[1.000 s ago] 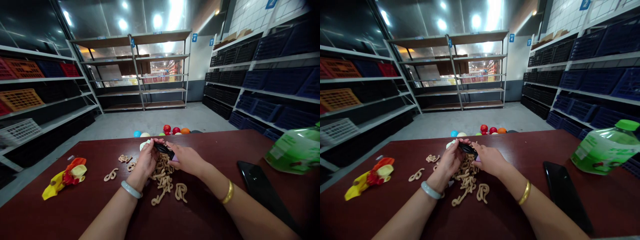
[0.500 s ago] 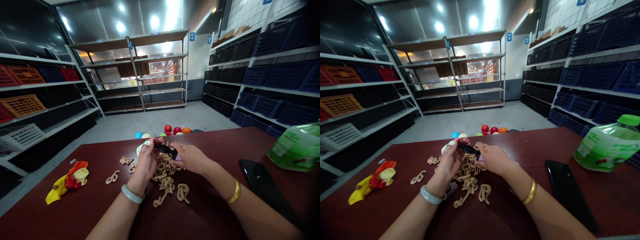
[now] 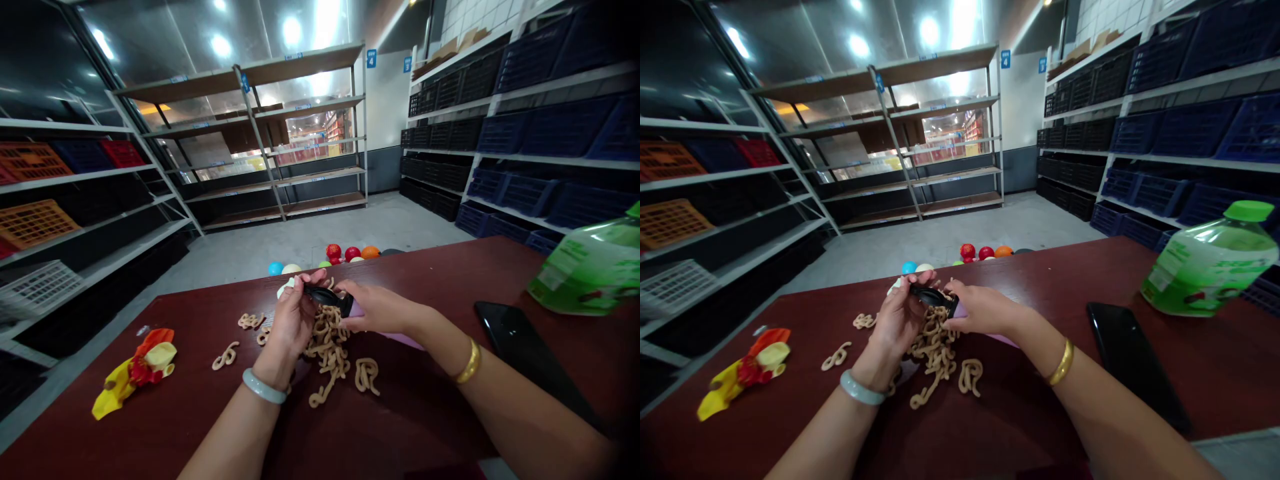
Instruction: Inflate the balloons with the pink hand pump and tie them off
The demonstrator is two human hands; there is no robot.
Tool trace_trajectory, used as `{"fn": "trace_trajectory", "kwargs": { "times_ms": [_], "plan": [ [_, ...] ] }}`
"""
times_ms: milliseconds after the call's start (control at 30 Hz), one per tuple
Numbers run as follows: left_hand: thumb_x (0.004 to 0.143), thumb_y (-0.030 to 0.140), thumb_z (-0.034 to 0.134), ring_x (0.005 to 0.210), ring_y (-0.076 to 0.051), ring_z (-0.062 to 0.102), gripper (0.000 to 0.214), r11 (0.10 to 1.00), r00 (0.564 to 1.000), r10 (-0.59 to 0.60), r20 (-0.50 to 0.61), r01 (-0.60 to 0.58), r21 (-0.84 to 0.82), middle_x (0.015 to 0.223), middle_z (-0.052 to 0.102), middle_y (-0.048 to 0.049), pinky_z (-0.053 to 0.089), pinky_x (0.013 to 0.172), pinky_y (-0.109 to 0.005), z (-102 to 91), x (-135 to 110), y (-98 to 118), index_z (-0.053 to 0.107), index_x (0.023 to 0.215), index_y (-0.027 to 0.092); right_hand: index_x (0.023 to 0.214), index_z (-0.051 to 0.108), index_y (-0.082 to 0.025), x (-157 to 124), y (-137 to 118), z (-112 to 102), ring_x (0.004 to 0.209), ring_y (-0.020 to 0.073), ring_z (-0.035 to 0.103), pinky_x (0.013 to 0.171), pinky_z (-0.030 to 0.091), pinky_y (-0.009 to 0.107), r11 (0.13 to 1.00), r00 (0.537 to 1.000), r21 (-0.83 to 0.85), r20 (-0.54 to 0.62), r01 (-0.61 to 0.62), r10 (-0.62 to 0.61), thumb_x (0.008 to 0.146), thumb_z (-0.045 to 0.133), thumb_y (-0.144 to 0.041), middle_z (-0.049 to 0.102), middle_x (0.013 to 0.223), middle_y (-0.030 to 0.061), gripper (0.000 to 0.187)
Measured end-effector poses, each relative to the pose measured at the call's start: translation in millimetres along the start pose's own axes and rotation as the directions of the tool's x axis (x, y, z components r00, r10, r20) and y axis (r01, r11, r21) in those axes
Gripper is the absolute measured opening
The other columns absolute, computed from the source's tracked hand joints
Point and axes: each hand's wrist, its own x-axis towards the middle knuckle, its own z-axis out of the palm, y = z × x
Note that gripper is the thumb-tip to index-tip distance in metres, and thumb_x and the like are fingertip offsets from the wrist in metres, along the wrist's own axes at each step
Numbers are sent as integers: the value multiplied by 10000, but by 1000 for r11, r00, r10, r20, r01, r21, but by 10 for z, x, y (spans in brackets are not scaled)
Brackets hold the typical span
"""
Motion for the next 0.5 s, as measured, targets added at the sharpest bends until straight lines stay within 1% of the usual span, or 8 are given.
{"fn": "trace_trajectory", "kwargs": {
  "times_ms": [100,167,267,367,433,500],
  "plan": [
    [870,345,683,1083,-258,660,167,999,998,-45,33,45,14,1068,736,-97,462,1009,-445,26,-40,-38,639,856,184,1360,457,-222,5,21,-42,1119,296,627,878,479,369,1000,1000,20,-3,-16,16,791,700,-470,627,1303,106,666],
    [867,343,687,1084,-261,662,166,998,999,-50,19,49,36,1082,733,-91,468,995,-433,43,-62,-63,634,846,187,1359,463,-228,1,27,-65,1106,284,630,876,479,361,999,1000,31,2,-9,9,791,700,-471,637,1284,96,661],
    [847,327,708,1057,-256,673,170,996,999,-46,-19,47,76,1047,738,-82,480,968,-408,54,-67,-77,630,812,181,1377,450,-236,-8,30,-75,1116,266,624,892,475,347,999,1000,50,8,14,-15,797,696,-467,641,1276,85,671],
    [833,295,723,1037,-229,674,149,995,998,-3,-58,9,101,1010,737,-83,476,972,-373,45,-41,-66,653,868,169,1375,451,-231,-9,37,-60,1103,271,631,883,478,345,999,1000,36,11,-11,11,784,703,-474,650,1258,90,686],
    [817,250,739,1018,-197,672,164,993,996,49,-76,-40,114,1024,731,-75,474,971,-340,27,-20,-58,657,936,171,1357,464,-230,-5,47,-46,1084,279,639,871,479,350,999,999,31,14,-37,36,777,705,-474,657,1243,91,674],
    [813,207,740,1011,-172,666,191,990,994,86,-72,-77,122,1059,722,-66,471,971,-321,5,-8,-57,647,979,184,1334,479,-230,-1,57,-35,1072,282,644,860,475,348,998,999,36,15,-46,46,775,707,-466,661,1238,89,648]
  ]
}}
